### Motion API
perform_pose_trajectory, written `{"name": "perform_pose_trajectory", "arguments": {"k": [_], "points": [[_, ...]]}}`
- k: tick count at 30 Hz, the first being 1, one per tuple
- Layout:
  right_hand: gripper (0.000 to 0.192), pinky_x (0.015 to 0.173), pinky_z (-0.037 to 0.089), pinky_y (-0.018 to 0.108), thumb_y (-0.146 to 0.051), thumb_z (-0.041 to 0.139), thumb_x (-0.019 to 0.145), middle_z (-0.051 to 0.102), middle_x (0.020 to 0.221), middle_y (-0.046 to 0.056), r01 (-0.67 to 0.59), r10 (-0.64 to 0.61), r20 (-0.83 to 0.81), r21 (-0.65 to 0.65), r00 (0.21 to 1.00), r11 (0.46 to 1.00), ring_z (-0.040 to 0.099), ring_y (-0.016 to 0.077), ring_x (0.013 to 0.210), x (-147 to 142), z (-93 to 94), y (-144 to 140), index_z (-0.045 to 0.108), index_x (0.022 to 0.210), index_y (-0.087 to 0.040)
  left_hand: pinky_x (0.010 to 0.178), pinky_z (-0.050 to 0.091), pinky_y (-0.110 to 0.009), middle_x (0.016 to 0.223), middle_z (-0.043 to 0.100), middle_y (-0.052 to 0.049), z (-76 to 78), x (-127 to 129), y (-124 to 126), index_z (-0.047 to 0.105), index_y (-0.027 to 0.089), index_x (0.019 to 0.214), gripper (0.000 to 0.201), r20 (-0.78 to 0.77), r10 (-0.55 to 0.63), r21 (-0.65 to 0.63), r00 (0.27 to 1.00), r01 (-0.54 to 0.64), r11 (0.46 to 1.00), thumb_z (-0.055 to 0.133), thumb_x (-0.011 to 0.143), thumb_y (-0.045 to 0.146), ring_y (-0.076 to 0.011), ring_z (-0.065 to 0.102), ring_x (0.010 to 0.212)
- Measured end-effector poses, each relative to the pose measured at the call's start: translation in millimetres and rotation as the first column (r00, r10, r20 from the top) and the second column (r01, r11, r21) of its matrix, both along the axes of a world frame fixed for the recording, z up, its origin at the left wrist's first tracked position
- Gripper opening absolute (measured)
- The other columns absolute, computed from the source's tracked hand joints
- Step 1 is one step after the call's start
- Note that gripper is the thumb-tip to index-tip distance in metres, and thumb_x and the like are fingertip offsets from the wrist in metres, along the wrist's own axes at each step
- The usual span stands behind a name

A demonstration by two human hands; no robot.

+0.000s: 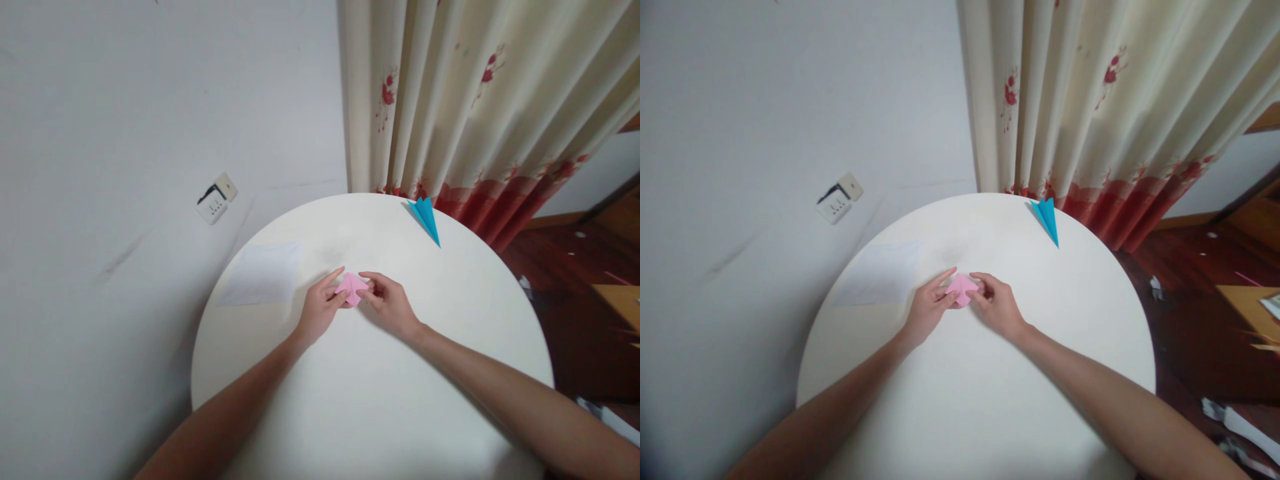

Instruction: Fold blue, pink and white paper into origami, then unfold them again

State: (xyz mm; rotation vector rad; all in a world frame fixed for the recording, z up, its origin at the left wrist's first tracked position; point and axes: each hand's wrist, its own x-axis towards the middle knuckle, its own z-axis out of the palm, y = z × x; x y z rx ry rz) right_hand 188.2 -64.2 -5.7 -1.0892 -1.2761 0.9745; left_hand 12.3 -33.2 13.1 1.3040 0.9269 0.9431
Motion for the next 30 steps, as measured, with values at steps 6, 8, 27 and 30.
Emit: {"name": "perform_pose_trajectory", "arguments": {"k": [6,8,27,30], "points": [[0.033,0.05,0.031,0.025,-0.046,0.074,0.078,0.053,0.055,-0.004,-0.032,0.023,-0.07,-0.142,0.997,0.989,0.042,0.0102,0.052,-0.3,3.5,0.9,0.068,0.071,-0.015,0.079,0.063,-0.037,0.104,0.076,-0.012,-2.5,0.4,1.6,0.073,0.01,0.116,0.052,-0.019,-0.058,0.005,0.998,0.058,0.998,0.074,0.081,0.048,-0.0237,0.073,0.086],[0.035,0.049,0.03,0.025,-0.047,0.075,0.076,0.053,0.054,-0.003,-0.046,0.033,-0.085,-0.158,0.996,0.986,0.042,0.0101,0.051,-0.5,3.3,1.4,0.067,0.068,-0.015,0.079,0.063,-0.038,0.102,0.076,-0.012,-2.5,0.0,1.4,0.072,0.01,0.117,0.053,-0.02,-0.056,-0.001,0.998,0.056,0.998,0.072,0.082,0.05,-0.0233,0.073,0.085],[0.035,0.061,0.042,0.029,-0.046,0.076,0.081,0.065,0.076,0.004,-0.128,0.12,0.11,0.065,0.987,0.99,0.055,0.0159,0.067,8.8,4.0,1.7,0.078,0.103,-0.018,0.091,0.056,-0.037,0.115,0.072,-0.012,3.8,-2.0,-2.5,0.067,0.015,0.127,0.049,0.069,-0.196,-0.103,0.978,0.203,0.974,0.067,0.089,0.047,-0.0222,0.069,0.1],[0.037,0.06,0.041,0.029,-0.051,0.073,0.083,0.065,0.075,0.005,-0.13,0.108,0.203,0.099,0.973,0.987,0.055,0.0163,0.066,11.0,7.4,0.8,0.079,0.097,-0.018,0.093,0.054,-0.036,0.115,0.072,-0.012,5.1,-2.2,-3.5,0.067,0.015,0.126,0.048,0.051,-0.249,-0.088,0.967,0.253,0.964,0.07,0.088,0.044,-0.0212,0.067,0.101]]}}
